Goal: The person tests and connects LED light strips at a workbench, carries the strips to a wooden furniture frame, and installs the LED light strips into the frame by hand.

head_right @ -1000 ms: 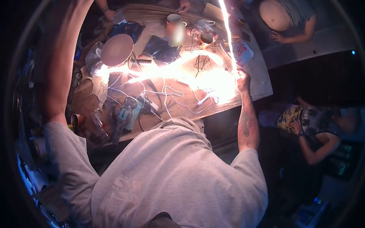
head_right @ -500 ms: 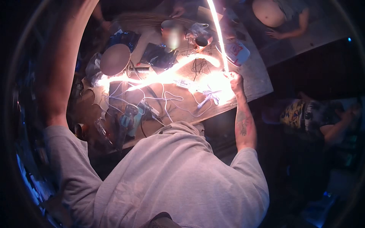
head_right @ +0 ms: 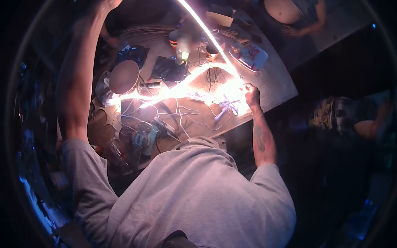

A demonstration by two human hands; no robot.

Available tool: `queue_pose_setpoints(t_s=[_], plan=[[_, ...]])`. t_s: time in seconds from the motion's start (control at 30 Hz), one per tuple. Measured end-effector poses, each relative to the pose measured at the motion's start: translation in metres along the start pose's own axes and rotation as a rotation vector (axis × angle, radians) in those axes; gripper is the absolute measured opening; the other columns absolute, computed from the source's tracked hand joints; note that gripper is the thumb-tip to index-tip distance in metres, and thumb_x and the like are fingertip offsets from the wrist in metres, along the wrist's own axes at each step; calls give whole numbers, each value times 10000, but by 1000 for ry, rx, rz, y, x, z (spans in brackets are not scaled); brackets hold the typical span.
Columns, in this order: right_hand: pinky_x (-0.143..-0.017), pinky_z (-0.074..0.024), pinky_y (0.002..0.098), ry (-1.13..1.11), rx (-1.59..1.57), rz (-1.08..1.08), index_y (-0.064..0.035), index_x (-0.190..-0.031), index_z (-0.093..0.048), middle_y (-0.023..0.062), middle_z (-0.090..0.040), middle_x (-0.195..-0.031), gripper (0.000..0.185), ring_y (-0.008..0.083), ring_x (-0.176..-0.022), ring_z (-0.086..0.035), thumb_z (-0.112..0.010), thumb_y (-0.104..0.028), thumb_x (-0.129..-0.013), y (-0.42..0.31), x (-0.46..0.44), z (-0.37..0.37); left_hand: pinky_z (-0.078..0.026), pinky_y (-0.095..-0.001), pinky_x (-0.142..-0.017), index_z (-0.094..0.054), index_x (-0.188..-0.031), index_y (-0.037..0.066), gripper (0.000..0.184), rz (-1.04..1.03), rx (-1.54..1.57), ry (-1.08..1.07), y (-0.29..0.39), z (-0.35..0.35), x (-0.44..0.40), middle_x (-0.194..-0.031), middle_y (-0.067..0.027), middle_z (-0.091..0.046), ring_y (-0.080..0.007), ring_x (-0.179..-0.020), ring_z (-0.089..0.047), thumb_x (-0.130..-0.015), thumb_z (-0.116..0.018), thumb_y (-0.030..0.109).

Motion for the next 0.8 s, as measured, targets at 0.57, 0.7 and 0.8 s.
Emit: queue_pose_setpoints(t_s=[0.57, 0.7, 0.8], plan=[[-679, -485, 232, 0, -77, -6, 7, -867, -623, 14, -631, -787, 26, 83, -742, -600, -612, -15, -875, 23, 0, 2, -500, -314, -562, -537, -857, 91, 57, -18, -198, 91, 42, -10, 27, -840, -92, -629, -184, -696, -615, -856, -544, 34], [-665, -487, 248, 48, -26, -33, 11, -828, -633, 33, -657, -762, 67, 74, -716, -591, -636, -51, -856, -14, 9, 6, -499, -323, -561, -514, -888, 76, 76, 147, -34, 264, 22, 13, 12, -839, -91, -612, -205, -696, -614, -862, -514, 5], [-645, -472, 253, 71, 3, -36, 7, -843, -655, 41, -669, -749, 126, 69, -674, -571, -654, -119, -853, -5, 8, 8, -499, -290, -629, -542, -963, 57, 67, 152, -134, 120, 6, 28, -6, -888, -62, -611, -181, -772, -615, -899, -524, 69]])
Point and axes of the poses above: each hand's wrist, its own x-axis away from the middle knuckle, its own z-axis out of the back of the hand, y = z × x, the point moved 7 cm from there along -x, towards the middle knuckle
